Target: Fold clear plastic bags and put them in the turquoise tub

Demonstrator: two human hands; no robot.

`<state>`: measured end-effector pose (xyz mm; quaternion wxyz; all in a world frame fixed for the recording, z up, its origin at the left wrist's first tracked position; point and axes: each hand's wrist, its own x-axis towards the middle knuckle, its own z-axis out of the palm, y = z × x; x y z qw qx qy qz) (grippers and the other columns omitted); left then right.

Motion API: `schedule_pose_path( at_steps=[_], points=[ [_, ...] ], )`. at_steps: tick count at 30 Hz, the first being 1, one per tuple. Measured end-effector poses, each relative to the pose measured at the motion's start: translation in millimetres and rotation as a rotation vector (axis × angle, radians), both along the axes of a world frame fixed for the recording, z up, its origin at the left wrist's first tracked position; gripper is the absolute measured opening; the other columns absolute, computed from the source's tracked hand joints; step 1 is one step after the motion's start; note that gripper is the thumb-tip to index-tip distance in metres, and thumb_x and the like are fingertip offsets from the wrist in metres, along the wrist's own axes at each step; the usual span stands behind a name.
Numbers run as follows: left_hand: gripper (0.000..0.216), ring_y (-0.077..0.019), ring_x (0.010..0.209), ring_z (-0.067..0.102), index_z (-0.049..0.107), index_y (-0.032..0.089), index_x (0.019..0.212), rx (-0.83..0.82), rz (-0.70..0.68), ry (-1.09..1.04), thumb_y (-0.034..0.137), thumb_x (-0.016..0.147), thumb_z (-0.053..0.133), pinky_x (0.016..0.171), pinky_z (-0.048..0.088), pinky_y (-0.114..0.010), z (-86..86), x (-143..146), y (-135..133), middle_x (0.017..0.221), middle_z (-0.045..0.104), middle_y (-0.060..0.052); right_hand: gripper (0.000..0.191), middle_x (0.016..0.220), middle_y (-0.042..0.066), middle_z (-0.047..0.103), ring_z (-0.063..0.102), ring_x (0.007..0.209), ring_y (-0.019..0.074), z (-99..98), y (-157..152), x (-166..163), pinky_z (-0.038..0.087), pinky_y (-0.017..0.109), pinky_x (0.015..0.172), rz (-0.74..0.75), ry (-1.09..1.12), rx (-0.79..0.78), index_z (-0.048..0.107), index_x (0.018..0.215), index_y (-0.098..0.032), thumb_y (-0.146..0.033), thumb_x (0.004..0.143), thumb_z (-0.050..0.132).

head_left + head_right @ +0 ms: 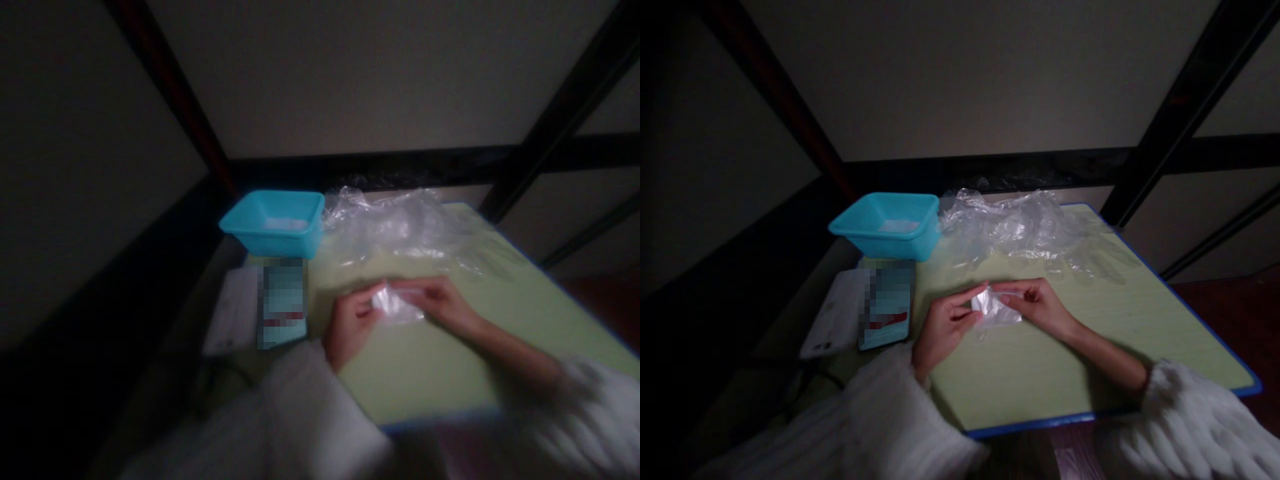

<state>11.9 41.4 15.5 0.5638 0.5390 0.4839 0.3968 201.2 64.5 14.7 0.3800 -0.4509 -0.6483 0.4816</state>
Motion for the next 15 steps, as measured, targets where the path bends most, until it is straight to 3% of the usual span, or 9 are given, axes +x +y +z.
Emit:
schedule_pose_path(
  at_steps=[5,9,12,15],
  points=[
    [0.068,-0.0118,0.067,0.064,0.044,0.015,0.137,0.073,-0.02,-0.084,0.008,0.071,0.06,0.055,0.048,-0.017,13.0,-8,0,0.104,0.07,-0.008,0.028,0.08,0.005,0.075,0.065,0.062,0.0156,22.9,7,-13,0.052,0.027,0.057,-0.013,-0.028,-0.002,0.076,0.09,-0.02,-0.041,0.072,0.071],
    [0.087,-0.0185,0.086,0.067,0.025,0.017,0.146,0.132,0.043,-0.212,0.014,0.071,0.068,0.068,0.054,-0.022,26.9,-15,-1,0.124,0.06,-0.013,0.026,0.08,0.004,0.074,0.065,0.064,0.0168,46.6,18,-25,0.052,0.028,0.058,0.018,-0.102,0.053,0.076,0.086,-0.02,-0.04,0.07,0.072],
    [0.079,-0.023,0.102,0.064,0.028,0.019,0.145,0.148,0.116,-0.296,0.018,0.076,0.065,0.083,0.053,-0.03,33.0,-18,-2,0.128,0.057,-0.012,0.029,0.083,0.005,0.074,0.065,0.067,0.0176,60.4,26,-34,0.052,0.029,0.06,0.022,-0.119,0.115,0.075,0.091,-0.02,-0.041,0.072,0.069],
    [0.072,-0.026,0.124,0.05,0.033,0.023,0.142,0.208,0.167,-0.292,0.017,0.077,0.064,0.104,0.042,-0.038,33.6,-21,-5,0.142,0.045,-0.008,0.032,0.087,0.006,0.073,0.066,0.071,0.0187,68.6,33,-40,0.053,0.03,0.063,0.059,-0.141,0.152,0.074,0.095,-0.02,-0.043,0.074,0.067]
  ],
)
